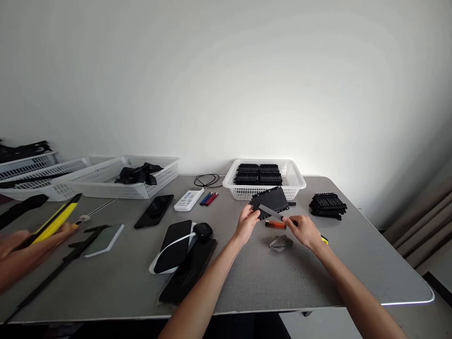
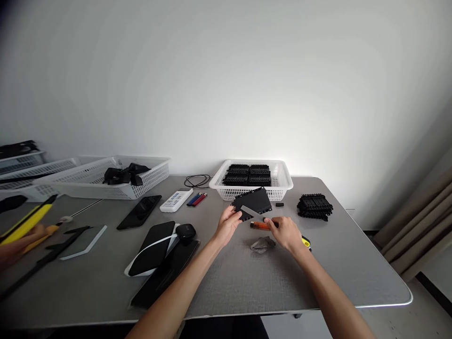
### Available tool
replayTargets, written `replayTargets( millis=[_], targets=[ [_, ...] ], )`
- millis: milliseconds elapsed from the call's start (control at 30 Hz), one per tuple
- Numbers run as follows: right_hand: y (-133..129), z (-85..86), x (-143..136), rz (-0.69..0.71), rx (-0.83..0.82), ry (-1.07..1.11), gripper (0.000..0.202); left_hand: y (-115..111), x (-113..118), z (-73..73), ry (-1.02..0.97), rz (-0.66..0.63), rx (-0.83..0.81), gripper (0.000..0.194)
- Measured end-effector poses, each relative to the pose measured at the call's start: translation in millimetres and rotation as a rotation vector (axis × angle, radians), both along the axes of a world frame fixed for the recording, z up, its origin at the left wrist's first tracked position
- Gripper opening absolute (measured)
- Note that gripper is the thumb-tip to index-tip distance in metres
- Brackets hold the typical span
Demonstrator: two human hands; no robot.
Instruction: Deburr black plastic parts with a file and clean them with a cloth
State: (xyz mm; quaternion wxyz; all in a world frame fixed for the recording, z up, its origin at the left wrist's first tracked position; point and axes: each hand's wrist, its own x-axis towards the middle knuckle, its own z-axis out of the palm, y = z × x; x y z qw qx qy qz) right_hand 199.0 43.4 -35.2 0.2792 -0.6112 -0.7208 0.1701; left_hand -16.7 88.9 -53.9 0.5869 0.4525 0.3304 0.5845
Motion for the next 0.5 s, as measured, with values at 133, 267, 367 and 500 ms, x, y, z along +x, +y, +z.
replayTargets(
  millis=[133, 267, 367, 500],
  targets=[
    [1.4, 0.7, 5.1, -0.072, 0.041, 0.029, 0.064, 5.6, -6.9, -1.1, 0.003, 0.174, -0.003, 0.038],
    [1.3, 1.9, 6.0, -0.101, 0.061, 0.017, 0.064, 10.7, -9.5, -4.5, 0.004, 0.237, 0.012, 0.044],
    [0.9, 1.9, 5.9, -0.106, 0.054, -0.020, 0.062, 12.8, -8.7, -6.1, 0.005, 0.235, 0.021, 0.047],
    [0.7, 1.5, 6.8, -0.094, 0.046, -0.045, 0.061, 14.0, -9.7, -5.9, 0.010, 0.237, 0.033, 0.047]
  ],
)
